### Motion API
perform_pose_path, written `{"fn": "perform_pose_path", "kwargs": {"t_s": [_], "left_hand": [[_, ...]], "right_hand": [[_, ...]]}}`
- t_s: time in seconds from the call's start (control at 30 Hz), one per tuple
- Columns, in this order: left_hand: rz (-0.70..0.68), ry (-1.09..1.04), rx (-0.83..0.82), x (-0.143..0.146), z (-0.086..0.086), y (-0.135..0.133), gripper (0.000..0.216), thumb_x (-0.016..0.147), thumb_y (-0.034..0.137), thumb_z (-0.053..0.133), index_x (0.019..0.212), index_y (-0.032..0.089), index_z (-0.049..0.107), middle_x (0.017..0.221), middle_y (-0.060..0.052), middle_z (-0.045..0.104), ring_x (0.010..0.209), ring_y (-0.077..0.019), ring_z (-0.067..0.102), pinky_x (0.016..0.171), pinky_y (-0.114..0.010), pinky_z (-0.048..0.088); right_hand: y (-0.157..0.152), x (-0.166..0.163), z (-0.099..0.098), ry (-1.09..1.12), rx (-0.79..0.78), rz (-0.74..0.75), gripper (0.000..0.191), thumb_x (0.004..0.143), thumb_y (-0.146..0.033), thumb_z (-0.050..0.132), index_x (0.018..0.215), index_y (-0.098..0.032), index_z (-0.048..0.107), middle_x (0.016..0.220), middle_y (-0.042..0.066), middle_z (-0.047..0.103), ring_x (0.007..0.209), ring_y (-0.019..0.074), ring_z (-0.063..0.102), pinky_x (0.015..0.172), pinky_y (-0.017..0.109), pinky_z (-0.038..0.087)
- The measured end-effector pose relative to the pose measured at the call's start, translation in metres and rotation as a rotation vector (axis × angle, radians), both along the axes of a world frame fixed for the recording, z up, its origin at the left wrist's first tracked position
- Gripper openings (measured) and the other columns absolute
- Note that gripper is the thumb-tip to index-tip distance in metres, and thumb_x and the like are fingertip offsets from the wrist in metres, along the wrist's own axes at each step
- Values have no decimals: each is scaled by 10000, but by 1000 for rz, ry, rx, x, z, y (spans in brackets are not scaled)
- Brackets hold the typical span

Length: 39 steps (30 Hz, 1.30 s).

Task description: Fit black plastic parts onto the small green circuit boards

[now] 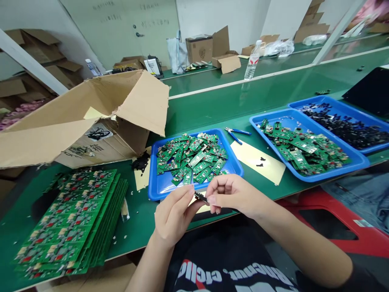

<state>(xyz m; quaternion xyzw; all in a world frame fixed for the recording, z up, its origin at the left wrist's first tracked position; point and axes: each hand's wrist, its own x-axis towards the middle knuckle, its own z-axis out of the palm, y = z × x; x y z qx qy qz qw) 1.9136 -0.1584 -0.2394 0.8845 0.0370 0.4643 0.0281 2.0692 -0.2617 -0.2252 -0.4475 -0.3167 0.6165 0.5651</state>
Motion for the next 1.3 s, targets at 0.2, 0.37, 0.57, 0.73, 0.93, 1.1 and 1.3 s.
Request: {"fn": "perform_pose_path", "kwargs": {"t_s": [0.2, 0.37, 0.57, 0.73, 0.93, 1.1, 1.3], "left_hand": [[-101, 51, -52, -4, -9, 4, 375, 775, 170, 648, 1115, 168, 492, 913, -97, 692, 821, -156, 680, 659, -231, 577], [-160, 80, -76, -4, -12, 7, 391, 753, 104, 651, 1112, 153, 505, 980, -131, 675, 911, -184, 662, 708, -256, 576], [-254, 36, -355, 2, -6, 1, 437, 752, 102, 651, 1144, 211, 492, 992, -91, 651, 904, -179, 654, 739, -307, 574], [-406, -122, -787, 6, -3, -13, 407, 760, 106, 639, 1125, 253, 538, 993, -54, 620, 919, -165, 640, 742, -292, 570], [-309, -218, -1128, 7, -2, -21, 294, 760, 205, 653, 1053, 220, 631, 973, -73, 666, 894, -184, 649, 764, -282, 549], [-171, -177, -1316, 6, -6, -27, 341, 773, 304, 636, 1106, 233, 631, 1112, -88, 654, 998, -230, 620, 875, -353, 498], [-83, -146, -1271, 7, -9, -27, 298, 807, 335, 584, 1055, 190, 667, 1081, -103, 668, 1026, -239, 601, 877, -345, 488]], "right_hand": [[-1, -2, -2, -171, 9, -3, 110, 699, -217, 652, 747, -147, 583, 580, -20, 624, 536, 82, 581, 559, 211, 476], [-5, -1, 6, -530, 81, -32, 48, 745, -200, 597, 730, -155, 596, 648, -7, 626, 603, 100, 582, 566, 210, 454], [-6, -4, 5, -903, 327, -188, 106, 823, -195, 517, 749, -161, 585, 683, 1, 613, 629, 108, 551, 605, 229, 434], [-7, -5, 1, -886, 442, -246, 131, 860, -229, 510, 791, -158, 595, 686, 1, 622, 606, 99, 560, 574, 208, 441], [-11, -5, 7, -1080, 591, -287, 138, 868, -202, 518, 926, -142, 628, 756, 35, 675, 655, 127, 579, 631, 262, 466], [-8, -5, 10, -1234, 637, -396, 154, 861, -151, 506, 770, -145, 629, 719, 37, 679, 623, 128, 556, 670, 296, 474], [0, -6, 5, -1406, 649, -526, 161, 852, -147, 500, 747, -154, 622, 655, 20, 649, 611, 131, 536, 666, 302, 476]]}}
